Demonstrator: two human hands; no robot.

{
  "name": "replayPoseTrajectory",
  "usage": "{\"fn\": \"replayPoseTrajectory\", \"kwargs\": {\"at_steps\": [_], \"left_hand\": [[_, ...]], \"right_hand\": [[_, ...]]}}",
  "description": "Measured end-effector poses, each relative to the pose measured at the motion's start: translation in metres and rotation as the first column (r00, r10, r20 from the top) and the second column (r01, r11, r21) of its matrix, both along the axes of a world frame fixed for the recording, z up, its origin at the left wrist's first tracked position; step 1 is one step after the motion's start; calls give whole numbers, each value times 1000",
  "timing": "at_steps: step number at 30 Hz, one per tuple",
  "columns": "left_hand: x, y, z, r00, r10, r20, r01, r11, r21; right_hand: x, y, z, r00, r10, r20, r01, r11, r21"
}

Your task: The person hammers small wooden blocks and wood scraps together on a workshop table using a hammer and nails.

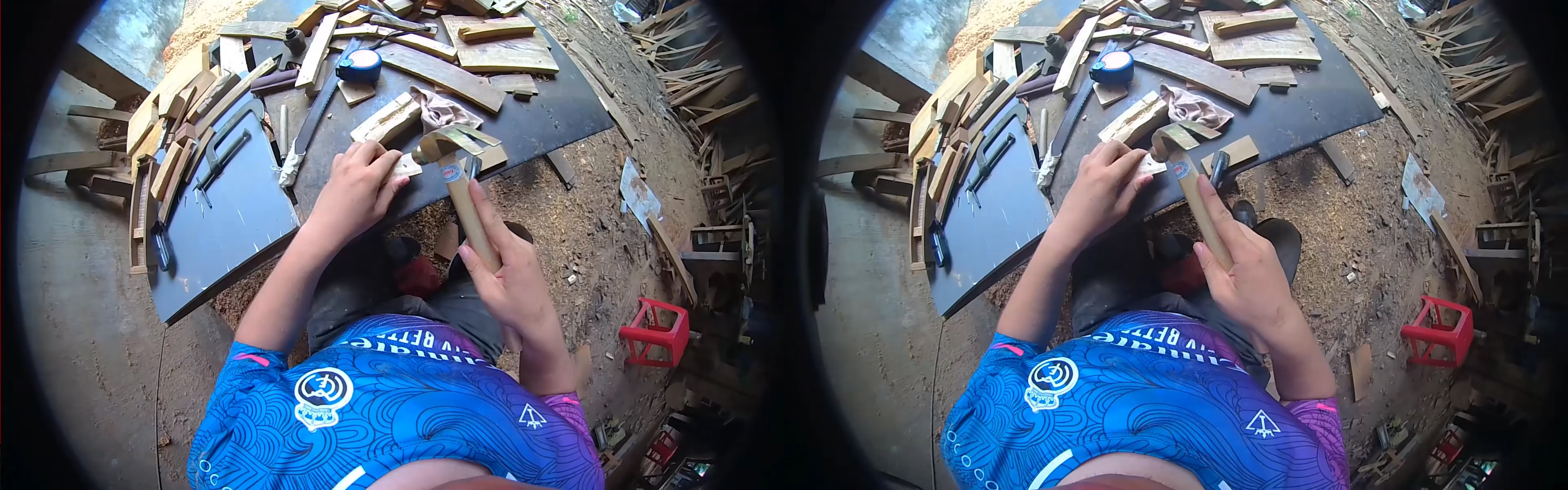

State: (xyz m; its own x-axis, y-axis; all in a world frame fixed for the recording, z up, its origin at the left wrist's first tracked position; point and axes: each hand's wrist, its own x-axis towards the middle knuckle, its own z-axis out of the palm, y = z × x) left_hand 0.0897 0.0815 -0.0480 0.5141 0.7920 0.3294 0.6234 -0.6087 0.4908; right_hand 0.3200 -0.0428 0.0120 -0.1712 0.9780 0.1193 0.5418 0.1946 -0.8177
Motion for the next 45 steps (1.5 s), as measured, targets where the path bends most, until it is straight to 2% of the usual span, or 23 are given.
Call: {"fn": "replayPoseTrajectory", "kwargs": {"at_steps": [5,10,13,15,18,24,33,39,42,45], "left_hand": [[-1,-1,1,997,6,-77,-4,1000,28],[-1,-3,0,997,27,-73,-26,999,22],[-1,-3,0,998,24,-62,-24,1000,5],[-1,-3,0,998,20,-54,-20,1000,6],[-2,-5,-1,999,23,-47,-23,1000,-6],[-1,-3,0,998,38,-43,-38,999,-16],[-1,-1,-5,998,41,-56,-42,999,-16],[-6,-6,-4,997,48,55,-44,997,-62],[-17,-10,0,987,104,120,-97,993,-64],[-29,-11,1,970,150,189,-104,967,-234]], "right_hand": [[-1,0,-12,999,-10,45,11,1000,-5],[-5,5,-11,997,-27,74,29,999,-36],[-6,8,-15,997,-11,76,10,1000,19],[-8,7,-8,992,-25,124,35,996,-81],[-10,8,-6,995,-40,96,42,999,-16],[-13,12,-12,981,-30,190,38,998,-40],[-16,11,-17,982,-32,187,47,996,-78],[-15,10,-19,983,-41,178,55,996,-74],[-12,9,-22,981,-43,188,60,994,-86],[-12,8,-24,986,-39,165,50,996,-68]]}}
